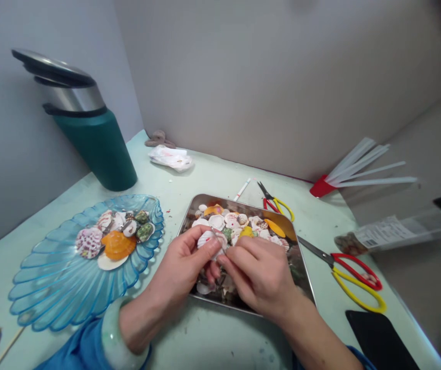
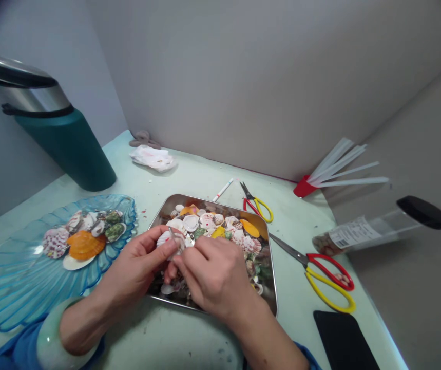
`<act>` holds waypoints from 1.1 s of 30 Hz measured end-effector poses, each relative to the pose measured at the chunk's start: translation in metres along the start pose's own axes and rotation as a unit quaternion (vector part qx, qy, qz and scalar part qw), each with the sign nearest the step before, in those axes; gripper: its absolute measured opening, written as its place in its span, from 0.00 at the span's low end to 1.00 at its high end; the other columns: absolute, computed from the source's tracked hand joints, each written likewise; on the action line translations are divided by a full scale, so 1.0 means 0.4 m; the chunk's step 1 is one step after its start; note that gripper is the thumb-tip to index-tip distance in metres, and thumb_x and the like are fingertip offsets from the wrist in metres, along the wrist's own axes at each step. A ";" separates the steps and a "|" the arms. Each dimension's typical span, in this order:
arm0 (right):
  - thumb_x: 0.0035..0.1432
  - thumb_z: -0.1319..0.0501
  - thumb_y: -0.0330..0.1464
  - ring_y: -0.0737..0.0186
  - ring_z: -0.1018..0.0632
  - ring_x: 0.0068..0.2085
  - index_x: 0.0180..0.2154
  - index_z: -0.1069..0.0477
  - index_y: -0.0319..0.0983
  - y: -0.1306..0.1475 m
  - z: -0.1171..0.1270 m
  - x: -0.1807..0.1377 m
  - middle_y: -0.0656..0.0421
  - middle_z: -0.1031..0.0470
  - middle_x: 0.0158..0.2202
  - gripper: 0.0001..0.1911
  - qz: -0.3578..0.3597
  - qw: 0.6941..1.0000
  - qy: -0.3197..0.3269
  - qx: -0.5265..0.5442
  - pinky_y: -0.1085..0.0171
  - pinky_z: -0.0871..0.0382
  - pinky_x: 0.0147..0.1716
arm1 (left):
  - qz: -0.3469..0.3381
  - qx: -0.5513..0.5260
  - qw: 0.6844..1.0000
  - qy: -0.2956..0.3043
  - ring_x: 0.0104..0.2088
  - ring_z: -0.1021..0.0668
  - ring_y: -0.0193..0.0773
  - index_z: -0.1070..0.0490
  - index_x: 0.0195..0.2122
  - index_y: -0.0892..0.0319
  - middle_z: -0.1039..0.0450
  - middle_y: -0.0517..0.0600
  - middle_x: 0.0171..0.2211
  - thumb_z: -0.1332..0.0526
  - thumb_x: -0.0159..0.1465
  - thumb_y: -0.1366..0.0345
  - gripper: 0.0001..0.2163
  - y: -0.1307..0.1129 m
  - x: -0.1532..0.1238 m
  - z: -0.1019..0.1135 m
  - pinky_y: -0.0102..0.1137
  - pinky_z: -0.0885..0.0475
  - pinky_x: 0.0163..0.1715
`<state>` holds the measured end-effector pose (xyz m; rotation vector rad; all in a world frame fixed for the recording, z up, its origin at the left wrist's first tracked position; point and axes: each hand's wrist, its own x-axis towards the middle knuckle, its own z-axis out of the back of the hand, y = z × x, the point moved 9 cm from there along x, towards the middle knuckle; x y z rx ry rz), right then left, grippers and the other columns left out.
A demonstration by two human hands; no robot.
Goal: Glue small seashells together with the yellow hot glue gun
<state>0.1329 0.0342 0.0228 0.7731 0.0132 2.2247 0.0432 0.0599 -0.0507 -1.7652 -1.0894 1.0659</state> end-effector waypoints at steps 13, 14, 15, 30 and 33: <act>0.65 0.45 0.34 0.65 0.36 0.24 0.24 0.29 0.37 -0.002 0.000 -0.005 0.59 0.34 0.21 0.17 -0.001 1.000 -0.003 0.003 0.63 0.46 0.27 | 0.005 -0.013 1.000 0.003 0.17 0.32 0.25 0.31 0.35 0.60 0.32 0.42 0.21 0.35 0.59 0.59 0.11 -0.001 -0.001 -0.002 0.20 0.34 0.17; 0.65 0.45 0.34 0.65 0.35 0.24 0.25 0.29 0.37 -0.006 -0.002 -0.005 0.59 0.34 0.22 0.17 -0.007 1.000 -0.002 0.012 0.63 0.45 0.27 | 0.003 -0.011 1.000 0.006 0.17 0.32 0.25 0.31 0.36 0.61 0.32 0.42 0.21 0.36 0.60 0.59 0.11 -0.003 -0.001 -0.003 0.21 0.34 0.18; 0.65 0.45 0.34 0.65 0.35 0.24 0.25 0.29 0.37 -0.009 -0.003 -0.006 0.59 0.34 0.22 0.17 -0.011 1.000 -0.001 0.018 0.63 0.45 0.27 | 0.001 -0.011 1.000 0.009 0.18 0.32 0.26 0.31 0.36 0.61 0.32 0.42 0.21 0.36 0.60 0.59 0.11 -0.005 -0.001 -0.005 0.21 0.34 0.18; 0.65 0.46 0.29 0.66 0.36 0.24 0.24 0.32 0.36 -0.013 0.003 -0.001 0.60 0.37 0.21 0.16 -0.022 0.996 -0.018 0.087 0.64 0.46 0.26 | -0.004 -0.021 0.999 0.037 0.17 0.33 0.27 0.33 0.36 0.59 0.32 0.42 0.18 0.39 0.63 0.58 0.09 0.002 -0.003 -0.010 0.22 0.37 0.19; 0.65 0.47 0.29 0.67 0.36 0.24 0.25 0.34 0.36 -0.023 -0.002 -0.001 0.62 0.39 0.22 0.15 -0.046 0.991 -0.006 0.122 0.65 0.46 0.27 | -0.010 -0.008 0.999 0.035 0.17 0.33 0.27 0.34 0.36 0.59 0.32 0.42 0.17 0.39 0.63 0.58 0.09 -0.004 -0.004 -0.010 0.23 0.37 0.20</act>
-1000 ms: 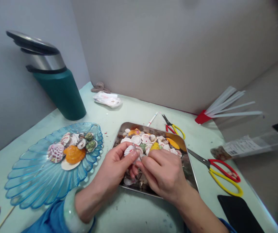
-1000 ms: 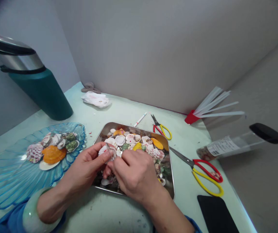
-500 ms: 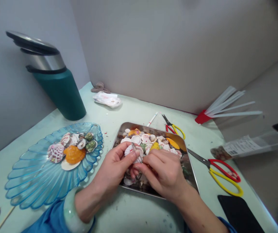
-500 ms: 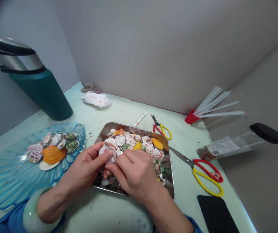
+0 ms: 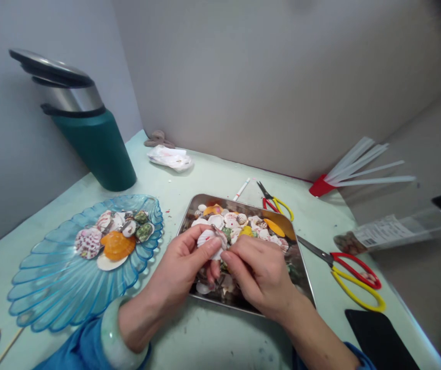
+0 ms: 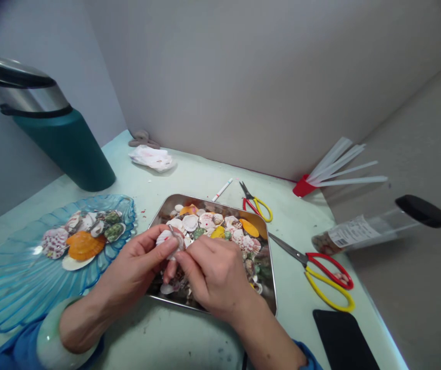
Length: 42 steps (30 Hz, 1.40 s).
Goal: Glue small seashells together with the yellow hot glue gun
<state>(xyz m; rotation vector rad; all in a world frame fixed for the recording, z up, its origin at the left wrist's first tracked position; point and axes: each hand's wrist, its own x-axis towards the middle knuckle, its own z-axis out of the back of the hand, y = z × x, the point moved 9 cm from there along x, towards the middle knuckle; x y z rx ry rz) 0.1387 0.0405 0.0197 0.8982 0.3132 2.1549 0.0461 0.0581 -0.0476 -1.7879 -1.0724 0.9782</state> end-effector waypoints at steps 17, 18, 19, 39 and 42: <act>0.66 0.47 0.32 0.71 0.38 0.23 0.22 0.44 0.39 -0.052 -0.017 -0.002 0.66 0.42 0.20 0.19 -0.138 0.974 0.060 0.170 0.68 0.46 0.25 | 0.005 -0.001 1.000 0.006 0.17 0.33 0.27 0.35 0.36 0.57 0.32 0.41 0.17 0.39 0.63 0.58 0.09 -0.002 -0.003 -0.005 0.22 0.36 0.19; 0.66 0.48 0.32 0.71 0.38 0.23 0.22 0.44 0.39 -0.055 -0.019 -0.004 0.66 0.42 0.20 0.19 -0.147 0.971 0.065 0.178 0.68 0.46 0.25 | 0.007 0.000 1.000 0.008 0.17 0.33 0.27 0.35 0.36 0.57 0.32 0.41 0.17 0.39 0.63 0.58 0.09 -0.002 -0.003 -0.006 0.22 0.36 0.19; 0.67 0.48 0.33 0.70 0.38 0.24 0.22 0.44 0.39 -0.057 -0.021 -0.005 0.66 0.42 0.20 0.19 -0.154 0.968 0.070 0.184 0.68 0.45 0.25 | 0.008 0.002 1.000 0.009 0.17 0.33 0.27 0.35 0.36 0.58 0.32 0.41 0.17 0.39 0.63 0.57 0.09 -0.002 -0.004 -0.007 0.23 0.36 0.19; 0.60 0.40 0.27 0.69 0.33 0.26 0.27 0.34 0.38 -0.052 0.020 -0.004 0.64 0.34 0.24 0.09 -0.114 0.988 -0.054 0.092 0.67 0.41 0.27 | -0.001 0.016 0.999 -0.037 0.23 0.28 0.28 0.32 0.41 0.58 0.27 0.44 0.29 0.36 0.60 0.58 0.12 -0.006 0.002 0.009 0.23 0.33 0.23; 0.61 0.40 0.27 0.69 0.33 0.26 0.28 0.34 0.38 -0.050 0.021 -0.003 0.63 0.33 0.25 0.08 -0.111 0.989 -0.056 0.081 0.67 0.41 0.27 | -0.017 -0.004 0.999 -0.042 0.31 0.25 0.31 0.29 0.42 0.56 0.27 0.46 0.37 0.34 0.59 0.60 0.12 -0.014 0.003 0.009 0.25 0.29 0.32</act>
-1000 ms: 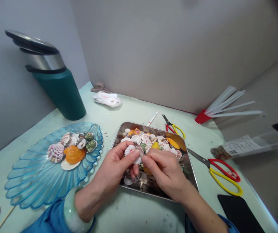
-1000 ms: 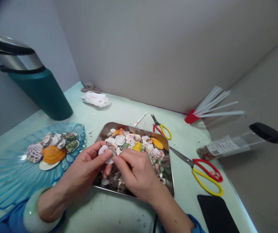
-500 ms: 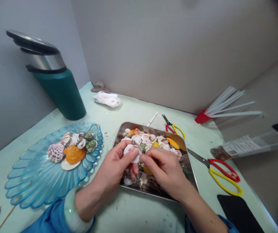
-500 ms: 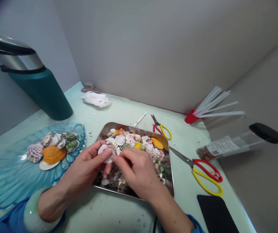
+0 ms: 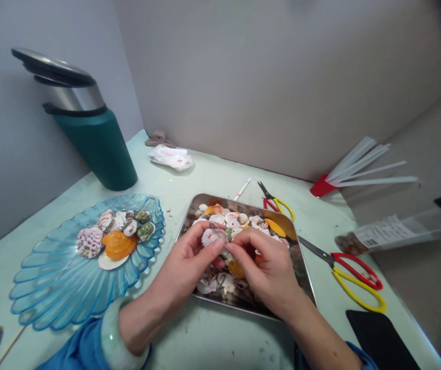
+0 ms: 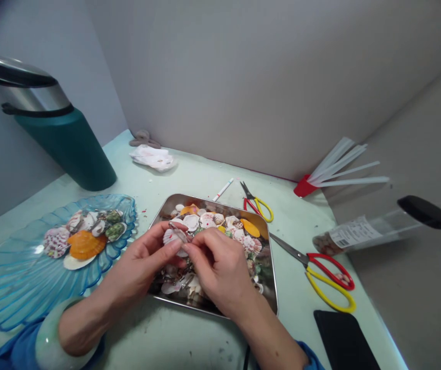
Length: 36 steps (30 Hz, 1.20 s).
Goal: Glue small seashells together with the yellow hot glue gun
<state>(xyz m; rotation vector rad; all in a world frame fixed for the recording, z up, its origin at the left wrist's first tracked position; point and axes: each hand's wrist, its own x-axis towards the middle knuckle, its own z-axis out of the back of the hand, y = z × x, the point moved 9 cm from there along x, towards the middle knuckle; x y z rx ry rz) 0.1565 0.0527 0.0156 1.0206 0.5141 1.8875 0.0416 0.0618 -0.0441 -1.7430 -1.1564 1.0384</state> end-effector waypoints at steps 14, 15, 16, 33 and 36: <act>0.61 0.40 0.27 0.68 0.32 0.27 0.29 0.34 0.39 -0.002 -0.008 -0.004 0.63 0.33 0.25 0.08 -0.002 1.000 0.023 0.018 0.67 0.41 0.28 | -0.006 -0.075 0.997 -0.005 0.29 0.28 0.30 0.29 0.34 0.59 0.29 0.46 0.33 0.38 0.62 0.60 0.08 -0.009 -0.003 0.000 0.26 0.27 0.29; 0.61 0.40 0.27 0.68 0.32 0.27 0.29 0.34 0.39 -0.002 -0.009 -0.004 0.63 0.33 0.25 0.07 -0.003 0.999 0.024 0.022 0.67 0.41 0.28 | -0.005 -0.077 0.997 -0.001 0.28 0.28 0.30 0.29 0.33 0.59 0.29 0.46 0.33 0.38 0.62 0.60 0.08 -0.009 -0.003 -0.002 0.25 0.28 0.29; 0.61 0.40 0.27 0.68 0.32 0.27 0.29 0.34 0.39 -0.002 -0.009 -0.004 0.63 0.33 0.25 0.07 -0.004 0.999 0.025 0.025 0.67 0.40 0.28 | -0.003 -0.077 0.997 0.003 0.28 0.28 0.30 0.29 0.33 0.59 0.29 0.46 0.32 0.38 0.62 0.60 0.07 -0.010 -0.002 -0.004 0.25 0.28 0.28; 0.61 0.40 0.28 0.66 0.30 0.28 0.31 0.32 0.40 -0.009 -0.002 0.000 0.63 0.31 0.27 0.04 -0.022 0.999 0.012 0.020 0.66 0.38 0.29 | 0.027 -0.078 0.997 0.000 0.24 0.26 0.30 0.30 0.34 0.59 0.28 0.45 0.28 0.36 0.60 0.59 0.09 0.005 -0.002 -0.004 0.26 0.29 0.27; 0.61 0.41 0.29 0.67 0.30 0.27 0.32 0.32 0.40 -0.013 -0.001 0.000 0.63 0.30 0.27 0.05 -0.028 0.999 0.008 0.013 0.66 0.38 0.29 | 0.037 -0.067 0.997 0.006 0.25 0.24 0.30 0.29 0.39 0.58 0.26 0.46 0.31 0.34 0.59 0.61 0.10 0.010 -0.004 -0.002 0.24 0.30 0.27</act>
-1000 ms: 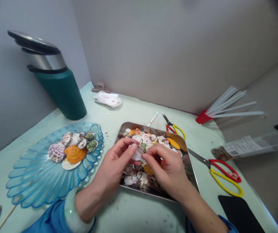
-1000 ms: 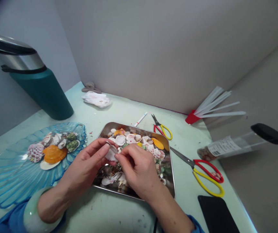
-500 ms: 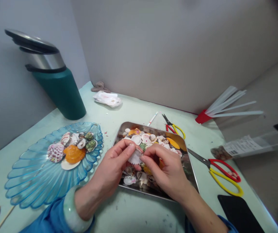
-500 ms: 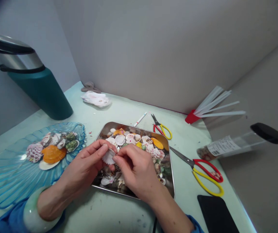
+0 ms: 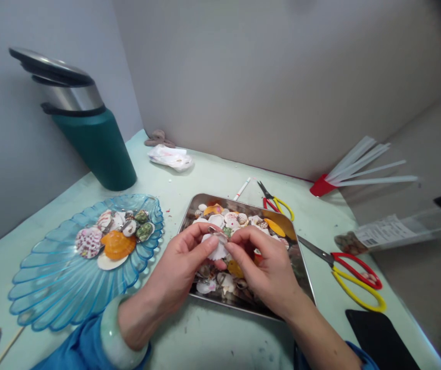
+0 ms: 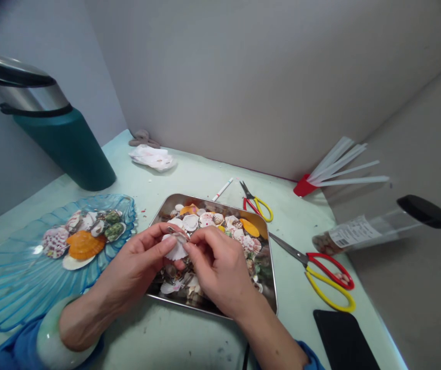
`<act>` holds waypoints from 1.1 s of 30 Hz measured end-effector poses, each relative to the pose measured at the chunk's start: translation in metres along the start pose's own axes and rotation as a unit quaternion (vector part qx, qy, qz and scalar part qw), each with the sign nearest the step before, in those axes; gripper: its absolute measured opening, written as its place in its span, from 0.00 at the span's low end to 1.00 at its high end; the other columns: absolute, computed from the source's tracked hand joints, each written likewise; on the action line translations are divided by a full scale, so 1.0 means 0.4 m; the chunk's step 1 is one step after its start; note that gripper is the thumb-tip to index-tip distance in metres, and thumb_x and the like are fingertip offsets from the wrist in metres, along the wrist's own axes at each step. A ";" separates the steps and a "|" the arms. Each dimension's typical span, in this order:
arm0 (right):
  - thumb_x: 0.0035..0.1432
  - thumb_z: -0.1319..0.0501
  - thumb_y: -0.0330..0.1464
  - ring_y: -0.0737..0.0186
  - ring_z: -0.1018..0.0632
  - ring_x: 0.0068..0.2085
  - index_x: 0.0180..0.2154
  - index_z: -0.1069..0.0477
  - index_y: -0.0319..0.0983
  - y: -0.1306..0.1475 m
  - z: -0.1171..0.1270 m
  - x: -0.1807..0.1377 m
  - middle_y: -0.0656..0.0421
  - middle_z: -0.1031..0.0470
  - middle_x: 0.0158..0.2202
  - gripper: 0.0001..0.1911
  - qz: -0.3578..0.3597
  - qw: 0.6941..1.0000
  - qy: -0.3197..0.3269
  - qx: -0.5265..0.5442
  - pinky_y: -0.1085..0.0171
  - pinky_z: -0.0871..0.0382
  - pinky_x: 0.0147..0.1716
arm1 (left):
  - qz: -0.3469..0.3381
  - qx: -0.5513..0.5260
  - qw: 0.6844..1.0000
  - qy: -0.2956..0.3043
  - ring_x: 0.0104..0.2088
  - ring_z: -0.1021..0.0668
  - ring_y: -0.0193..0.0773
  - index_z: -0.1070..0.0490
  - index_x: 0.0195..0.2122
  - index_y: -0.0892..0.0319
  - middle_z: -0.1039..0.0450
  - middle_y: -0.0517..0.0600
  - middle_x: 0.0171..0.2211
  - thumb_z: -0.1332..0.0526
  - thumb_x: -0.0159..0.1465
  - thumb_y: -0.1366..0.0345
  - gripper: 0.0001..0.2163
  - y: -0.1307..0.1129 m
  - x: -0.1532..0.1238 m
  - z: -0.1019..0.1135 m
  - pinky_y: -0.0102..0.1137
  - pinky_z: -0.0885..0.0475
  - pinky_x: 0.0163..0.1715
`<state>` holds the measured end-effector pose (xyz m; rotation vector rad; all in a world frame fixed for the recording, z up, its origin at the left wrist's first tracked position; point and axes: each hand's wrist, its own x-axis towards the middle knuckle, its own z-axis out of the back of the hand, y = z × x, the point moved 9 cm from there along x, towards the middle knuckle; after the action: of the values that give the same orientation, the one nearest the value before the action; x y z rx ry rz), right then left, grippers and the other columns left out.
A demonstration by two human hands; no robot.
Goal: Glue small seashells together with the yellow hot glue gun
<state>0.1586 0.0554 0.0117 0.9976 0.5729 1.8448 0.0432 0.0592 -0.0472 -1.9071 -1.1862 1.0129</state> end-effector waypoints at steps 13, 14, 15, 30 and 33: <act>0.62 0.42 0.30 0.67 0.33 0.25 0.28 0.34 0.39 0.008 -0.002 0.001 0.63 0.34 0.24 0.09 0.016 1.000 0.007 -0.025 0.66 0.41 0.27 | -0.006 0.006 1.000 -0.015 0.27 0.25 0.30 0.27 0.37 0.60 0.25 0.48 0.35 0.32 0.56 0.62 0.10 0.001 0.004 0.006 0.25 0.28 0.29; 0.62 0.43 0.30 0.67 0.33 0.25 0.28 0.35 0.39 0.008 -0.003 0.000 0.64 0.35 0.24 0.09 0.016 0.999 0.011 -0.026 0.66 0.41 0.27 | -0.001 0.008 1.000 -0.018 0.26 0.25 0.29 0.27 0.37 0.60 0.25 0.48 0.35 0.32 0.56 0.62 0.11 0.003 0.003 0.007 0.25 0.29 0.29; 0.63 0.43 0.30 0.67 0.33 0.25 0.28 0.35 0.39 0.006 -0.004 -0.001 0.64 0.35 0.24 0.10 0.013 0.999 0.016 -0.026 0.66 0.41 0.27 | 0.000 0.010 1.000 -0.019 0.26 0.25 0.29 0.27 0.37 0.60 0.25 0.47 0.35 0.32 0.56 0.61 0.11 0.004 0.003 0.008 0.25 0.29 0.28; 0.66 0.46 0.35 0.69 0.38 0.24 0.25 0.38 0.40 -0.044 -0.028 -0.010 0.67 0.40 0.21 0.15 -0.107 0.987 0.086 0.086 0.67 0.45 0.25 | 0.000 0.017 1.000 0.007 0.26 0.23 0.30 0.26 0.36 0.61 0.25 0.47 0.33 0.35 0.59 0.63 0.08 0.010 0.004 0.004 0.24 0.30 0.29; 0.65 0.46 0.36 0.69 0.38 0.24 0.25 0.39 0.40 -0.050 -0.031 -0.011 0.67 0.40 0.21 0.15 -0.118 0.984 0.090 0.102 0.67 0.45 0.25 | -0.001 0.012 1.000 0.007 0.25 0.23 0.30 0.26 0.36 0.61 0.25 0.47 0.32 0.34 0.59 0.63 0.08 0.009 0.004 0.003 0.23 0.31 0.28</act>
<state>0.1594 0.0609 -0.0115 0.8577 0.9643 1.6960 0.0440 0.0595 -0.0515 -1.8905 -1.1622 1.0062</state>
